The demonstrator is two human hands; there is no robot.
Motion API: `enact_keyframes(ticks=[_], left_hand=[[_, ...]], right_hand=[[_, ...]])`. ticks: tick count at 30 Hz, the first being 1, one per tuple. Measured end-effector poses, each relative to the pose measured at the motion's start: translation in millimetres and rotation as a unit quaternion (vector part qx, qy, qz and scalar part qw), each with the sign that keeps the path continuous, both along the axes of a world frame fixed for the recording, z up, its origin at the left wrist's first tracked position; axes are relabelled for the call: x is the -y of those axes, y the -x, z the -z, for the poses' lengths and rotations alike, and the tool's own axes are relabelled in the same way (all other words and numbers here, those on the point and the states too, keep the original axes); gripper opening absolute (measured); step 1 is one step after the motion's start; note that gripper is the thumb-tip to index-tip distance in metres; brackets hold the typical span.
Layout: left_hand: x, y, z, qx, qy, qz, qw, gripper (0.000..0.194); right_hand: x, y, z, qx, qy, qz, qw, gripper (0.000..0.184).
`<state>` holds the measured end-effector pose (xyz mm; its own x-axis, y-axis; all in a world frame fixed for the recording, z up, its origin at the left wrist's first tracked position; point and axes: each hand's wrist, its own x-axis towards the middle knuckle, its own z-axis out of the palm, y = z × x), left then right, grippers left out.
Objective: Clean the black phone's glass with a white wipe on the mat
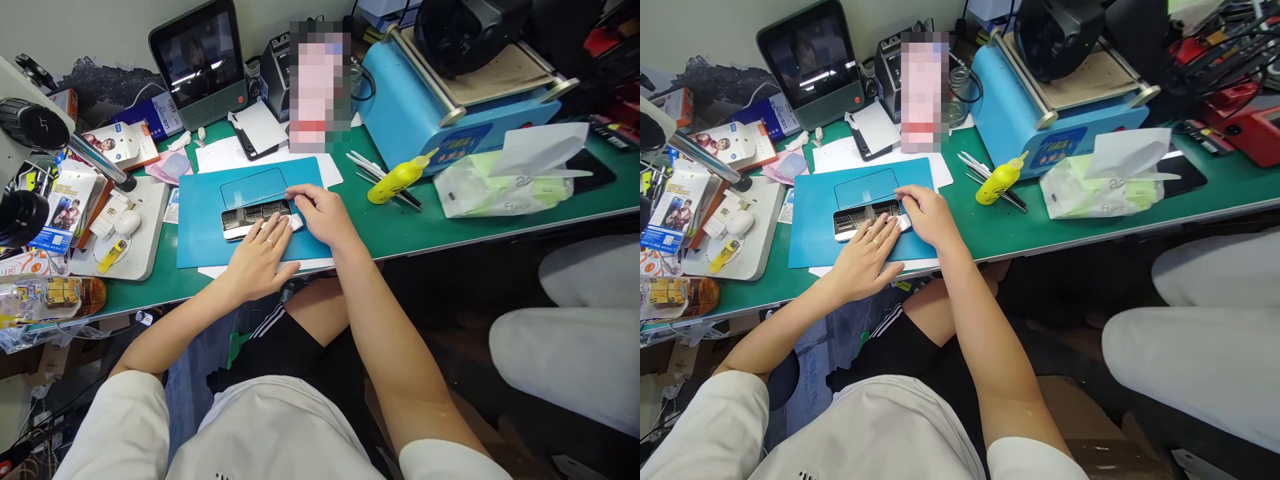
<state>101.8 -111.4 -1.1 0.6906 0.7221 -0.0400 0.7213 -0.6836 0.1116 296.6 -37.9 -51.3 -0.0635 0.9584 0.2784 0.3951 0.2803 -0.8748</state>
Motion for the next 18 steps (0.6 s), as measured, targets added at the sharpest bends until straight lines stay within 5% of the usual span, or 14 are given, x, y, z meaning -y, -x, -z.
enact_keyframes(ticks=[10,18], left_hand=[[34.1,76.2,-4.4,-0.009,0.007,-0.144,0.989,0.078],[15.2,71.2,2.4,0.014,0.032,-0.185,0.982,0.081]], right_hand=[[3.8,-1.1,-4.8,0.009,0.011,0.000,1.000,0.032],[4.6,-1.3,-4.1,0.015,0.013,0.002,1.000,0.031]])
